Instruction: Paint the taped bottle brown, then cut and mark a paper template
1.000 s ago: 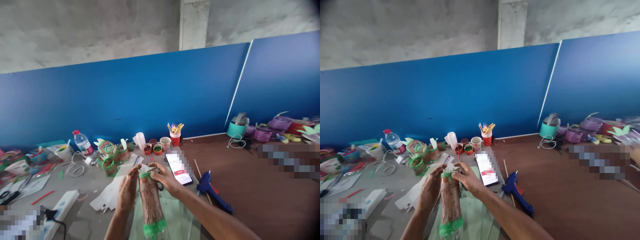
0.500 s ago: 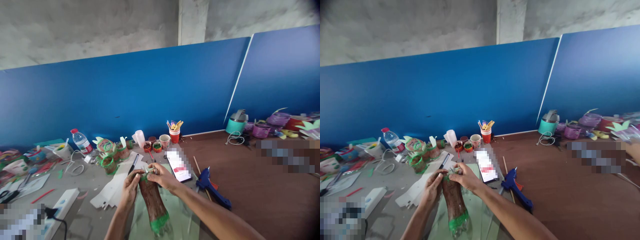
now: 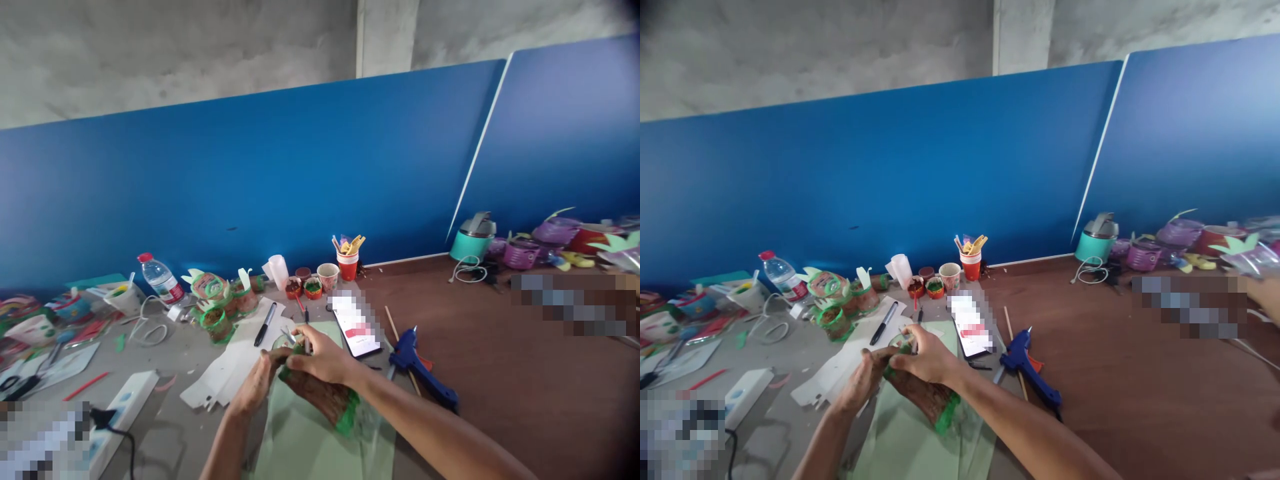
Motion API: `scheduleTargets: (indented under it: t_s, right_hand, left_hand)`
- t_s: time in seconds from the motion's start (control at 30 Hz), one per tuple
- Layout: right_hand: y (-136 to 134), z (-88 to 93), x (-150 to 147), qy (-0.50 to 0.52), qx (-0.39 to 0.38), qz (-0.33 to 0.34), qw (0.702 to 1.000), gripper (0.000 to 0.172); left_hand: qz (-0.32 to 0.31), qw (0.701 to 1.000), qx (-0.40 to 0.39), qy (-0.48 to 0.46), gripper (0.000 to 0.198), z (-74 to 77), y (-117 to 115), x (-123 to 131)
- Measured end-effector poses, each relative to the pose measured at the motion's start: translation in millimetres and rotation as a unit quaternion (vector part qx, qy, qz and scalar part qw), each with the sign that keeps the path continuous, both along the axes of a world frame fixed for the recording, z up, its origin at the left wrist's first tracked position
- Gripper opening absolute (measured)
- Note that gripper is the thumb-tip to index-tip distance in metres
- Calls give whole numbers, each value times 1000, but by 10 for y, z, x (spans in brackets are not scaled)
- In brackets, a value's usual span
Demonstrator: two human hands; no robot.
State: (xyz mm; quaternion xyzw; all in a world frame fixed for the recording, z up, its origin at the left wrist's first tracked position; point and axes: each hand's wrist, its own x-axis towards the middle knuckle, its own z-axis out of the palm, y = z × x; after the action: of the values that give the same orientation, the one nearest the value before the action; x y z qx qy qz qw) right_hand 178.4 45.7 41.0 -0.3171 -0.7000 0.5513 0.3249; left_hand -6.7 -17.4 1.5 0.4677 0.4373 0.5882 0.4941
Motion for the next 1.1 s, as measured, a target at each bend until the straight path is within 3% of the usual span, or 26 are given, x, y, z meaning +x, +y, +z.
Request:
scheduleTargets:
  t_s: [0.1, 0.23, 0.37, 0.47, 0.53, 0.73, 0.93, 1.03, 1.1]
  right_hand:
    - [6, 72, 28, 18, -2, 9, 1000, 55]
    - [40, 244, 115, 120, -51, -4, 991, 55]
    - [22, 490, 264, 265, -64, -35, 962, 40]
    - [-43, 648, 346, 329, -68, -39, 941, 33]
    - [-98, 705, 359, 331, -75, -21, 940, 38]
    - [-174, 604, 270, 287, -105, -7, 952, 49]
    - [-132, 516, 208, 292, -102, -12, 951, 26]
    - [-123, 552, 173, 305, -123, -44, 943, 21]
    - [-131, 549, 159, 292, -129, -56, 946, 20]
  left_hand:
    - [-87, 995, -26, -42, 71, 43, 1, 55]
    - [-35, 995, -27, -91, 78, 182, 4, 152]
    - [31, 993, -24, -110, 81, 302, -1, 189]
    - [43, 992, -24, -119, 83, 326, -3, 187]
    - [29, 993, -18, -117, 86, 298, 1, 177]
    - [-56, 994, 30, -83, 85, 159, 35, 147]
    - [-69, 995, 10, -68, 85, 140, 56, 143]
    - [-79, 995, 3, -58, 80, 40, 80, 113]
    - [-54, 997, 17, -57, 71, -61, 102, 94]
